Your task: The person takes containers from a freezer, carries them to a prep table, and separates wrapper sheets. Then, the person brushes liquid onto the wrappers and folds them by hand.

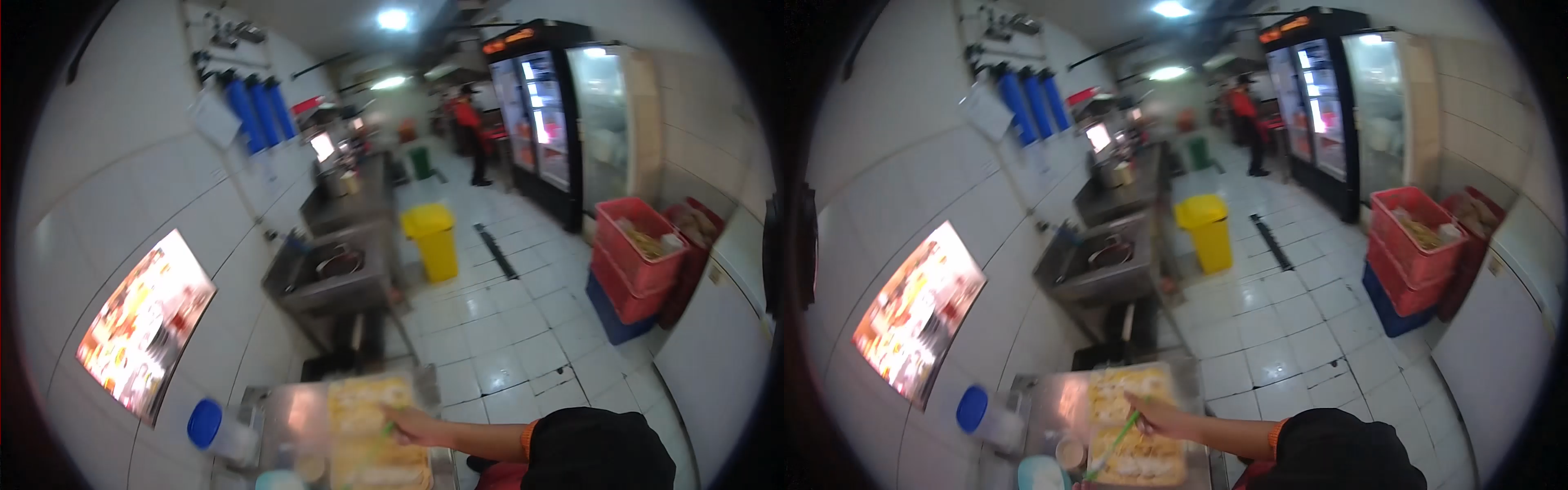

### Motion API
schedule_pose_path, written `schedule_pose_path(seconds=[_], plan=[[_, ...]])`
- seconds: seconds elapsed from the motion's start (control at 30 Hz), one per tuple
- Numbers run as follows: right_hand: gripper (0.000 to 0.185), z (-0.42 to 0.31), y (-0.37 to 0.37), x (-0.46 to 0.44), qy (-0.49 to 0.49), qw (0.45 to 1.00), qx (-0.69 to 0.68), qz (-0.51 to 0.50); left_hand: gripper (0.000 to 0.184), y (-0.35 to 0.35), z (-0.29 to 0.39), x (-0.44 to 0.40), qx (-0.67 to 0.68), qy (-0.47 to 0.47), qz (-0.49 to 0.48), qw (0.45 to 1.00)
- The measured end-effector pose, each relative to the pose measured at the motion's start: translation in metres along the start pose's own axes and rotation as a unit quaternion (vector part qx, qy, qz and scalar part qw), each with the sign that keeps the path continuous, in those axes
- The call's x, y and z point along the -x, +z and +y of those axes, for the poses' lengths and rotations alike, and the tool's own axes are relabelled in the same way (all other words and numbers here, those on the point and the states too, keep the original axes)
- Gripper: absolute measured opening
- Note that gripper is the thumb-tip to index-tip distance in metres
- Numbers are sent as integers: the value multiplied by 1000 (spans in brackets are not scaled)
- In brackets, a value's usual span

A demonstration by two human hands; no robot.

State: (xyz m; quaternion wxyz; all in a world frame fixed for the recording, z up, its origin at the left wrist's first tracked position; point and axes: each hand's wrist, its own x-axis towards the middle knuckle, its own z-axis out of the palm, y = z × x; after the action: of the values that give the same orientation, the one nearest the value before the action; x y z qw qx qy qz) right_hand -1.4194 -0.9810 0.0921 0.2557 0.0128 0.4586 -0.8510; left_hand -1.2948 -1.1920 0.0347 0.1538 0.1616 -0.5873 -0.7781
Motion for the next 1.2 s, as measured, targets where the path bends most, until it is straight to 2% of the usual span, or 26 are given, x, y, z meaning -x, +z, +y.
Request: schedule_pose_path(seconds=[0.03,0.1,0.2,0.27,0.3,0.33,0.4,0.43,0.5,0.57,0.6,0.67,0.7,0.73,0.77,0.8,0.87,0.9,0.93,0.97,1.0,1.07,1.1,1.13,1.17,1.2], plan=[[47,-1,-8,12,-19,1000,-5,17,38,28,4,0,75,-48,-18,996],[49,-1,-24,34,-25,987,155,36,38,74,12,4,183,-125,-35,975],[48,-4,-51,62,-60,982,174,51,39,117,16,16,250,-213,-50,943],[42,-8,-67,79,-32,981,185,50,38,108,-53,-5,276,-219,-96,931],[36,-10,-73,86,1,980,194,40,36,118,-55,-4,301,-219,-133,918],[36,-13,-77,93,-1,980,195,45,36,126,-58,0,303,-222,-138,917],[34,-17,-80,110,-86,964,252,28,35,145,-55,16,142,-203,-174,953],[35,-25,-83,119,-93,951,294,6,34,152,-64,21,106,-185,-194,957],[34,-46,-82,140,-86,933,349,25,37,158,-89,8,174,-257,-319,896],[31,-60,-89,151,-95,886,452,45,41,173,-108,9,90,-242,-397,881],[31,-62,-95,155,-102,888,446,47,41,178,-108,16,82,-240,-400,881],[29,-68,-104,161,-183,738,643,95,40,197,-101,31,208,-369,-369,827],[28,-75,-103,166,-142,711,677,126,40,203,-99,34,205,-368,-373,826],[28,-78,-105,168,-143,711,675,131,40,209,-97,37,245,-380,-402,796],[29,-79,-107,170,-157,748,631,132,40,213,-97,40,285,-392,-428,762],[29,-80,-109,171,-170,783,584,130,40,216,-106,37,283,-394,-430,761],[30,-79,-106,175,-164,789,580,120,38,222,-130,25,460,-485,-469,576],[31,-79,-105,175,-158,795,576,108,38,227,-118,30,458,-485,-471,577],[31,-78,-108,173,-160,796,574,107,36,234,-97,40,378,-490,-401,676],[32,-78,-115,171,-156,778,585,170,35,237,-86,46,290,-485,-323,759],[33,-80,-122,169,-153,754,596,231,35,238,-89,46,290,-482,-324,760],[33,-77,-125,167,-184,765,588,189,34,239,-102,44,231,-411,-334,816],[34,-78,-118,170,-176,778,581,160,34,234,-111,40,231,-412,-333,816],[34,-78,-114,171,-168,791,574,130,36,232,-120,33,329,-435,-395,739],[35,-78,-123,164,-153,780,576,190,37,232,-129,28,423,-447,-452,646],[35,-77,-123,163,-153,779,578,191,37,231,-129,28,424,-446,-453,645]])
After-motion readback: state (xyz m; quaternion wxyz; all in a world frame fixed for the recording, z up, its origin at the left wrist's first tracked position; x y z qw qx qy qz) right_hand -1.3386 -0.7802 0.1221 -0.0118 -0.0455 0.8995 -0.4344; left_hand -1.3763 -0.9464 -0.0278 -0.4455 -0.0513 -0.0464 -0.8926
